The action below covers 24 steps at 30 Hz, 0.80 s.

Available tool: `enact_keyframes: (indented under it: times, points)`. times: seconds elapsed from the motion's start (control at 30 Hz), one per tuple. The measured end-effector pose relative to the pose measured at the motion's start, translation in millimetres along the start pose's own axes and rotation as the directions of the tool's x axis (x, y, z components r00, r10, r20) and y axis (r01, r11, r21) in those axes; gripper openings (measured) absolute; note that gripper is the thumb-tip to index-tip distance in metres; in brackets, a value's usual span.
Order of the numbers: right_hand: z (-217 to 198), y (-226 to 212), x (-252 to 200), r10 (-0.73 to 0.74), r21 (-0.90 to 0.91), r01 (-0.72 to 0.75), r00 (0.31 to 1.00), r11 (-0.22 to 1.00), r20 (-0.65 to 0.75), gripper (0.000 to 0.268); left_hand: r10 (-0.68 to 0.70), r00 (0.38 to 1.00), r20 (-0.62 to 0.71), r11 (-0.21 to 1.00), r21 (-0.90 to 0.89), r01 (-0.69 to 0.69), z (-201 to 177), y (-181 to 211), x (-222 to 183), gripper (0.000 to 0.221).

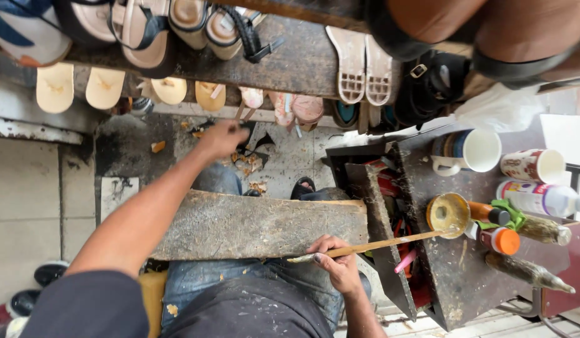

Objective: Apply adhesive to a shoe sole and use a hand tool to mark or trim it at a repair bench.

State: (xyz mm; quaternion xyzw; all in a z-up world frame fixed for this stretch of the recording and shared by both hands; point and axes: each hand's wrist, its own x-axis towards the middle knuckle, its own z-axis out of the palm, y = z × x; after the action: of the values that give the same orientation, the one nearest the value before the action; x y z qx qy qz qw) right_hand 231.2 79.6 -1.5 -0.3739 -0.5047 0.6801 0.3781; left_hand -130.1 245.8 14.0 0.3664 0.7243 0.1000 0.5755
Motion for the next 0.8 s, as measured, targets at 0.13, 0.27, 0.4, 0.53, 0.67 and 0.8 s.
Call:
enact_keyframes:
  times: [0.13,0.27,0.4,0.53,0.67,0.8]
  points:
    - [11.3,-11.9,11.1,-0.136,0.081,0.13,0.989,0.988,0.066,0.017,0.076,0.997,-0.013,0.979,0.188,-0.072,18.4,-22.3,-75.4,0.056]
    - [44.0,-74.2,40.0,-0.295,-0.336,0.333,0.942,0.881,0.161,0.041,0.398,0.904,0.158,0.713,0.567,-0.413,75.5,-67.1,-135.0,0.109]
    - [51.3,-83.9,55.1,-0.382,-0.226,0.435,0.892,0.872,0.244,0.034,0.601,0.782,0.163,0.379,0.804,-0.458,113.3,-109.3,-120.8,0.123]
    - [50.0,-115.5,41.3,-0.502,-0.162,0.522,0.852,0.837,0.15,0.029,0.721,0.675,0.158,0.323,0.785,-0.528,117.4,-120.9,-112.7,0.117]
    - [-3.4,-132.3,-5.2,-0.457,-0.371,0.411,0.889,0.833,-0.041,0.03,0.702,0.701,0.128,0.333,0.81,-0.483,122.5,-114.0,-115.7,0.115]
    - [-84.9,-121.6,-50.9,-0.573,-0.56,0.375,0.788,0.739,-0.228,0.022,0.481,0.864,0.145,0.352,0.871,-0.342,136.5,-128.9,-89.1,0.129]
